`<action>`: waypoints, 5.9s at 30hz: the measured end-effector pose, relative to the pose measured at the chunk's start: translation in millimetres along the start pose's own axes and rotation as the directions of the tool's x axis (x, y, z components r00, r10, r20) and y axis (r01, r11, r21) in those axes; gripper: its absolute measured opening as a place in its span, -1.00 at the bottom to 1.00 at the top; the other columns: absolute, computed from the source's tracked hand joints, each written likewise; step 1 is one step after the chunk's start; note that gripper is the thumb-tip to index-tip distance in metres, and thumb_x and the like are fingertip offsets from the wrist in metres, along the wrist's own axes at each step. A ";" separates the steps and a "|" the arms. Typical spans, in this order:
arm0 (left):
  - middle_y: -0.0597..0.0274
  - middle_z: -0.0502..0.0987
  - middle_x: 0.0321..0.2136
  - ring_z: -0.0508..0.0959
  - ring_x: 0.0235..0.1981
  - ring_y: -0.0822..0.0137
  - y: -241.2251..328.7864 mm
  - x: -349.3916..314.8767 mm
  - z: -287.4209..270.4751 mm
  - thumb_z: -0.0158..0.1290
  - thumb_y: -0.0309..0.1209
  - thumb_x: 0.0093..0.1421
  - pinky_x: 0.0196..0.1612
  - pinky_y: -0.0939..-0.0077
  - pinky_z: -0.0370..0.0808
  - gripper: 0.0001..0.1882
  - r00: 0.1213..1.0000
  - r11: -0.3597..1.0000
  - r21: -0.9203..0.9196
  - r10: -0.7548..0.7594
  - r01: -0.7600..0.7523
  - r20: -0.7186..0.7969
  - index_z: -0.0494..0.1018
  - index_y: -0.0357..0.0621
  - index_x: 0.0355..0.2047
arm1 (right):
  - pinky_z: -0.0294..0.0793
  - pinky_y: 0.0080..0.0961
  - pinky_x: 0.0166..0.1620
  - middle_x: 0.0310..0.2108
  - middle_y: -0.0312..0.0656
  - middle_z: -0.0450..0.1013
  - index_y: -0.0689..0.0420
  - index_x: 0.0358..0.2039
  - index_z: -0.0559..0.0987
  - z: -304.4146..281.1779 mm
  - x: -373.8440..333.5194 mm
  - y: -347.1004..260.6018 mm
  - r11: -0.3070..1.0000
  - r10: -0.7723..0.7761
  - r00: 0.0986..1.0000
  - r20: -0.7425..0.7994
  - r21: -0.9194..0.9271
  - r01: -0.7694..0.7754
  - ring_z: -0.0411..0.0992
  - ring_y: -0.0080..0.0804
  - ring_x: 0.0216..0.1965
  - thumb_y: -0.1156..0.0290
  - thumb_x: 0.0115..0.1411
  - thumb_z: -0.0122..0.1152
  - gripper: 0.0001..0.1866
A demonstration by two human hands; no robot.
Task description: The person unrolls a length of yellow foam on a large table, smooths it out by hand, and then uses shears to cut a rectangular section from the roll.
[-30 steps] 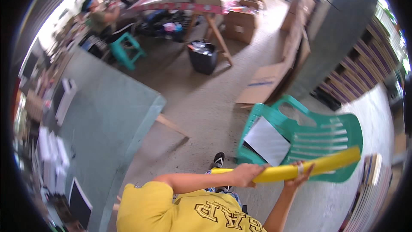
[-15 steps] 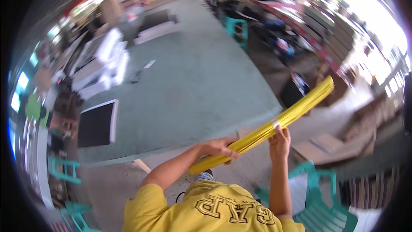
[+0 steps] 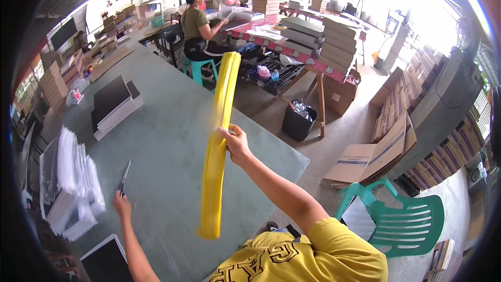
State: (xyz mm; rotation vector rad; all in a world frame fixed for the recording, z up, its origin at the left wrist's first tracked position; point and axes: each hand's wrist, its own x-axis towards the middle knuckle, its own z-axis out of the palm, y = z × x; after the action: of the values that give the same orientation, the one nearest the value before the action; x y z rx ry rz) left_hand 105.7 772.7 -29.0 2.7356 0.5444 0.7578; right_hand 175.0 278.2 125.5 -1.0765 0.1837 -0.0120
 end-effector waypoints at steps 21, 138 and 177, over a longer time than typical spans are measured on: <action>0.13 0.51 -0.50 0.49 -0.51 0.34 128.0 -80.2 -40.5 0.13 -0.52 -0.28 -0.38 0.56 0.42 -0.44 0.713 0.762 -0.305 -0.276 0.571 0.645 0.38 -0.24 -0.14 | 0.34 -0.46 -0.02 -0.13 -0.01 0.38 0.29 0.01 0.27 -37.3 14.6 121.1 0.616 0.028 0.988 0.152 -0.781 0.103 0.35 -0.31 -0.05 0.38 -0.20 0.24 -0.31; -0.19 0.09 0.03 0.17 0.02 -0.15 376.7 -163.7 9.6 0.18 -0.22 -0.15 0.00 0.03 0.17 -0.33 0.856 0.926 -0.247 0.362 -0.284 0.370 0.22 -0.08 0.00 | 0.39 -0.71 -0.50 -0.64 -0.24 0.42 0.32 -0.43 0.48 -62.7 40.7 26.6 0.792 -0.336 0.940 -0.049 -0.554 0.255 0.39 -0.64 -0.61 0.47 0.11 0.05 -0.86; -0.15 0.43 -0.21 0.42 -0.25 0.12 479.4 -119.3 45.9 0.20 -0.22 -0.10 -0.13 0.30 0.33 -0.41 0.721 0.804 -0.043 -0.506 0.593 0.473 0.35 -0.35 -0.12 | 0.31 -0.61 -0.63 -0.71 -0.23 0.33 0.21 -0.74 0.39 -648.6 331.8 41.6 0.923 0.302 0.783 -0.543 -0.039 -0.383 0.30 -0.50 -0.70 0.63 -0.07 0.00 -0.84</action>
State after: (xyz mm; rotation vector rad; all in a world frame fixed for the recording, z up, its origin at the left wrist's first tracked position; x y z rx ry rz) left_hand 172.4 285.8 39.4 2.2473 1.0447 0.0235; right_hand 397.8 -301.7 -257.3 -1.1556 0.8989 0.0357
